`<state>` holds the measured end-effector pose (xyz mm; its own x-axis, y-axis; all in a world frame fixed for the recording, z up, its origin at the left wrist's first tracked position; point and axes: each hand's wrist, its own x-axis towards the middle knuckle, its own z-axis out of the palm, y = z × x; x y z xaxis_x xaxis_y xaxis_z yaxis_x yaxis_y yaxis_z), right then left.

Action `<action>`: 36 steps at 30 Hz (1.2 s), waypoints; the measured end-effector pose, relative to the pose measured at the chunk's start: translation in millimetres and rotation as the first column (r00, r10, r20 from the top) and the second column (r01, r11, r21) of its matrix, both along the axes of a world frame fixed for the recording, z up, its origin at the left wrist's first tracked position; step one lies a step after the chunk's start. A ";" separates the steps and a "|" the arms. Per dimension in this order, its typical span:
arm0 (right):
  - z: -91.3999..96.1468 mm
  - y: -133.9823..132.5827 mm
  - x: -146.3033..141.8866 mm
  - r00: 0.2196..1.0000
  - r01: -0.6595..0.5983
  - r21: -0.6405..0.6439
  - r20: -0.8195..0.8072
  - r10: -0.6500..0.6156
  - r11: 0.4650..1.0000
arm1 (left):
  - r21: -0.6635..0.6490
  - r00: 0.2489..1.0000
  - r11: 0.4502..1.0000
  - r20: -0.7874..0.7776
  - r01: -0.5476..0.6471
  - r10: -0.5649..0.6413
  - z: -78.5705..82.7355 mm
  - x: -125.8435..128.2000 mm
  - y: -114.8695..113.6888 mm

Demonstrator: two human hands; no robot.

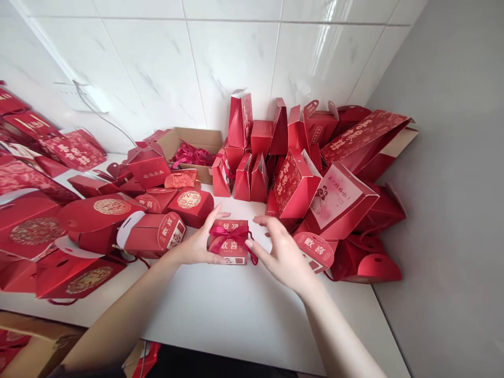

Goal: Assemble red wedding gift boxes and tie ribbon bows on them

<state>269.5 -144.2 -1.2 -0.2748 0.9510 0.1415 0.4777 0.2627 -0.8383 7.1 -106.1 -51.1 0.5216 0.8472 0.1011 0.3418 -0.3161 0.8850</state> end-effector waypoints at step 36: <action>-98.6 1.1 -19.2 0.987 0.157 0.266 -0.056 -0.147 0.951 | 0.227 0.997 0.971 0.006 -0.070 0.071 -42.0 0.9 23.1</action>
<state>250.3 -143.2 -99.7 -0.1199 0.9066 0.4046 0.5008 0.4071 -0.7638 7.9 -83.0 -93.0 0.4618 0.8370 0.2938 0.3718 -0.4833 0.7926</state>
